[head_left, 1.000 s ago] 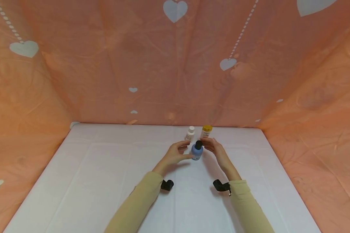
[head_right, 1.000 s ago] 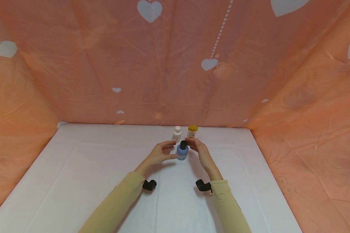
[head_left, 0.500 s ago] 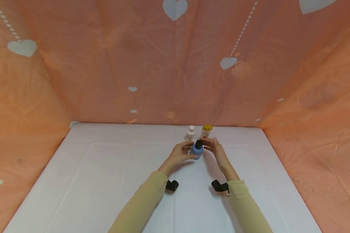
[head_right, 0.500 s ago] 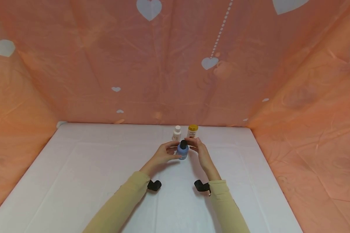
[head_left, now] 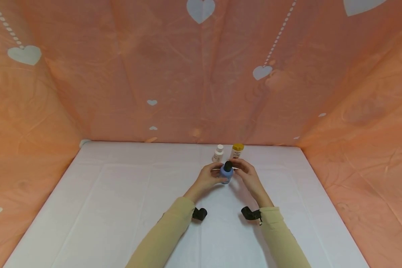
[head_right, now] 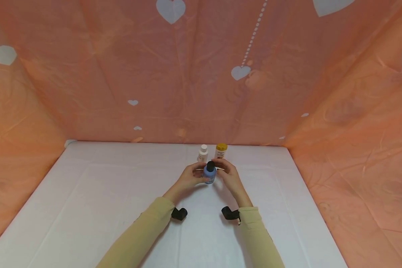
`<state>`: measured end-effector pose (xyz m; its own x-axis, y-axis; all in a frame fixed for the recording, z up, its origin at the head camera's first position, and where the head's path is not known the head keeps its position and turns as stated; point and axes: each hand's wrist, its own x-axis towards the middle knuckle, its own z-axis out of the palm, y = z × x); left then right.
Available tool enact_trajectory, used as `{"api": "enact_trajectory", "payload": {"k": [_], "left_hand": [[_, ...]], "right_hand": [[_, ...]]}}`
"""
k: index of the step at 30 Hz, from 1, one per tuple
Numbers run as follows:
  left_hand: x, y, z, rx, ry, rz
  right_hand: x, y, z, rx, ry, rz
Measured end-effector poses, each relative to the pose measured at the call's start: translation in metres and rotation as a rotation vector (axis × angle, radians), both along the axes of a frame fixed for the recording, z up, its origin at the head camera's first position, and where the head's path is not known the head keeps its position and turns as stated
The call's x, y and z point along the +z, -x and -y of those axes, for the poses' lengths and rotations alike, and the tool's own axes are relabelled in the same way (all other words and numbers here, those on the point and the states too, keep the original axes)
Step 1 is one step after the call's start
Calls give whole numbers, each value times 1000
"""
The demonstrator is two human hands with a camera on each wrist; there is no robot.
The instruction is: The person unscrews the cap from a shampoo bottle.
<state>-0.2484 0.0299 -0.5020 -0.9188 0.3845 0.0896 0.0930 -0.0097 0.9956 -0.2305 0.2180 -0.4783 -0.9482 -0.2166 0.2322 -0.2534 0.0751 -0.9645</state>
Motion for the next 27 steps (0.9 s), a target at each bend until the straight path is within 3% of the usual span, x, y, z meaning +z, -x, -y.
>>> {"api": "enact_trajectory", "payload": {"k": [7, 19, 24, 27], "left_hand": [[0, 0, -2, 8, -41, -8], [2, -1, -1, 14, -56, -23], [19, -11, 6, 3, -41, -22], [20, -13, 10, 1, -36, -24]], "right_hand": [[1, 0, 8, -27, -28, -76], [25, -11, 24, -65, -62, -67], [26, -12, 26, -59, -88, -71], [25, -14, 27, -64, -94, -74]]}}
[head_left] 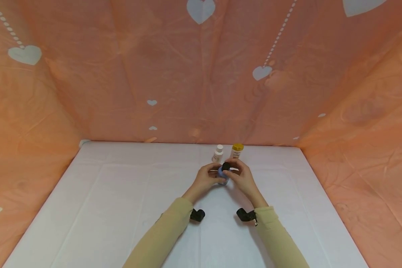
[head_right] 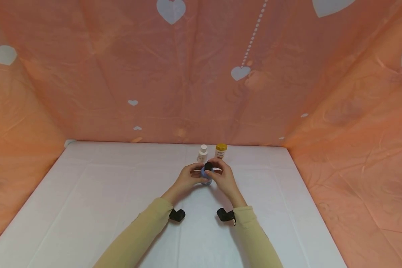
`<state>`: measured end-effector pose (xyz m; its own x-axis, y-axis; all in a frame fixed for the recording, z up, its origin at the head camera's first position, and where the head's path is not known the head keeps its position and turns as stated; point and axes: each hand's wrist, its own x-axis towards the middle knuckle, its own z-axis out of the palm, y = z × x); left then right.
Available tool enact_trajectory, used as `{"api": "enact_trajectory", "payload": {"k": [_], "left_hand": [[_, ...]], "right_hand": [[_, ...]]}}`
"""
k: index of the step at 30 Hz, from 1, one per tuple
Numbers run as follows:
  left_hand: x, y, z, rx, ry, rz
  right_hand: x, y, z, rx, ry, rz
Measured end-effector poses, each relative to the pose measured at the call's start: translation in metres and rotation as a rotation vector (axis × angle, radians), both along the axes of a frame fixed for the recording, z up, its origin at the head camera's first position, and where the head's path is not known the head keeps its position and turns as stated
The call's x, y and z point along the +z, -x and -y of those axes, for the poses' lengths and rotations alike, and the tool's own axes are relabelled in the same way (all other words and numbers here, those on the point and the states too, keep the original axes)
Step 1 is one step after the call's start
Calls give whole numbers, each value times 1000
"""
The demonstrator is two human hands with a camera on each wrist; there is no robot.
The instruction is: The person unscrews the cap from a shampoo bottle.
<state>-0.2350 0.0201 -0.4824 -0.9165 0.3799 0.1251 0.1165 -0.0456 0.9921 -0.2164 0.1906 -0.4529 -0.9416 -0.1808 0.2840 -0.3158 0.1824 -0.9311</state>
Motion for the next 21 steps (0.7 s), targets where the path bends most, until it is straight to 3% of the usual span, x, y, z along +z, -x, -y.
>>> {"api": "enact_trajectory", "payload": {"k": [4, 7, 21], "left_hand": [[-14, 4, 3, 6, 13, 1], [-17, 3, 8, 11, 49, -6], [1, -15, 33, 28, 85, -105]], "right_hand": [[-1, -3, 4, -8, 11, 0], [-2, -6, 6, -9, 21, 7], [17, -28, 27, -19, 90, 11]]}}
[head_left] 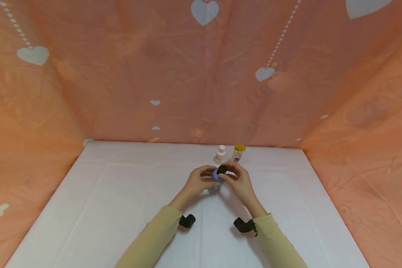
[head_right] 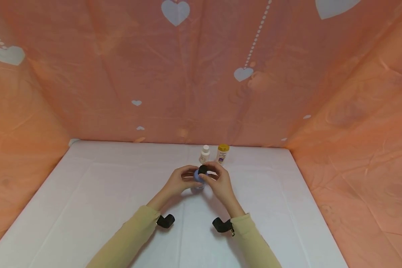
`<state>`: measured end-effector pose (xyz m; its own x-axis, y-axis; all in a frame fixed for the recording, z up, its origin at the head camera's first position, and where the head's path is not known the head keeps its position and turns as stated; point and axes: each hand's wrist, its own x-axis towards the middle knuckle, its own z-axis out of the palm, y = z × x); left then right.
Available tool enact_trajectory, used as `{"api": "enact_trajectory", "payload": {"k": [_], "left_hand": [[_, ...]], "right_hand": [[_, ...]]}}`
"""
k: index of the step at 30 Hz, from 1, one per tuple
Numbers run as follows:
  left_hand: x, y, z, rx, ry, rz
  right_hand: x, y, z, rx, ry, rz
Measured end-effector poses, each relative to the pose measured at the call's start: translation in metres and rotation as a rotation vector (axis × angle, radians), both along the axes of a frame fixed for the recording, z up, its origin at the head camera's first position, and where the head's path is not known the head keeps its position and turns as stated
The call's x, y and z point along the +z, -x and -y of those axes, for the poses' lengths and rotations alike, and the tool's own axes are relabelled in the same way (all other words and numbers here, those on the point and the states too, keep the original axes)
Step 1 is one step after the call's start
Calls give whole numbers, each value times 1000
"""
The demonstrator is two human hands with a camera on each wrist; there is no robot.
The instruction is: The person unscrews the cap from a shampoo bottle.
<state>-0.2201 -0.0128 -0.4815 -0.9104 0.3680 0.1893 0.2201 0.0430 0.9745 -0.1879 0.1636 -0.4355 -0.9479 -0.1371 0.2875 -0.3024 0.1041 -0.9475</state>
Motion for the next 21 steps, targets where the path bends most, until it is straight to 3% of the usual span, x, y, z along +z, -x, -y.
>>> {"api": "enact_trajectory", "payload": {"k": [7, 14, 18, 21], "left_hand": [[4, -13, 3, 41, 27, -32], [31, -34, 13, 85, 33, -69], [32, -37, 17, 105, 21, -71], [20, -33, 18, 126, 4, -71]], "right_hand": [[2, -9, 8, -1, 47, 17], [-3, -12, 15, 17, 94, 36], [-3, -13, 18, 29, 98, 31], [-2, -14, 21, 24, 87, 2]]}}
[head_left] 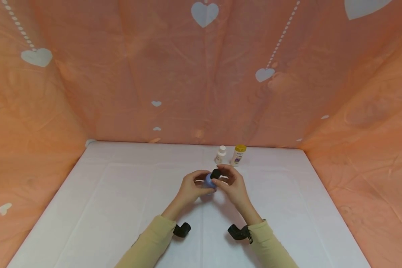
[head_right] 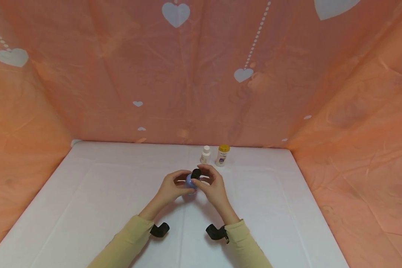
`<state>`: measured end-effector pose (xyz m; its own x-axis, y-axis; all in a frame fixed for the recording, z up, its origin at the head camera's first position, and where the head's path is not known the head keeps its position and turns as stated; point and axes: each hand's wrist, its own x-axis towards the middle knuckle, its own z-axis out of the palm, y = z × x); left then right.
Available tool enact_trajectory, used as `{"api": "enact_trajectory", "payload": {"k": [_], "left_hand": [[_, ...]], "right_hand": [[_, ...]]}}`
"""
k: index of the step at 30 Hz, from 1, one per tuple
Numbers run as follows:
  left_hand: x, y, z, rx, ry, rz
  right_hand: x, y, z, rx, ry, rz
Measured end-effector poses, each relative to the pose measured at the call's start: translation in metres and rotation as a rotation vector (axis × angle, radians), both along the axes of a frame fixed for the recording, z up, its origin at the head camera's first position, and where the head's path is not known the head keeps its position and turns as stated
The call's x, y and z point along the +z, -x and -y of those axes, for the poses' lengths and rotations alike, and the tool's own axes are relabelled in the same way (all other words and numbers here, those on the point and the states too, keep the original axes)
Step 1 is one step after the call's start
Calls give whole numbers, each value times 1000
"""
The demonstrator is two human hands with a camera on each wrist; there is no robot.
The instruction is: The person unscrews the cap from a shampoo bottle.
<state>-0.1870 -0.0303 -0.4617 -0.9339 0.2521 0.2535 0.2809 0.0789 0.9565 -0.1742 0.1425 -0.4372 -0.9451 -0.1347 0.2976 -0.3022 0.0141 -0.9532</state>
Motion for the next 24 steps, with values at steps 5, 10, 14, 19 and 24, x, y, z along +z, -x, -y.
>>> {"api": "enact_trajectory", "payload": {"k": [5, 10, 14, 19, 24], "left_hand": [[-18, 6, -1, 40, -17, 27], [-19, 4, 1, 56, -33, 19], [-19, 2, 4, 64, 13, 12], [-19, 1, 6, 59, 17, 26], [3, -11, 5, 54, 11, 30]], "right_hand": [[3, -3, 6, -55, -45, -29], [5, -5, 12, -110, -49, -16], [4, -5, 14, -121, -45, 4], [-4, -2, 13, -122, -55, -2], [6, -6, 15, -130, -86, 2]]}}
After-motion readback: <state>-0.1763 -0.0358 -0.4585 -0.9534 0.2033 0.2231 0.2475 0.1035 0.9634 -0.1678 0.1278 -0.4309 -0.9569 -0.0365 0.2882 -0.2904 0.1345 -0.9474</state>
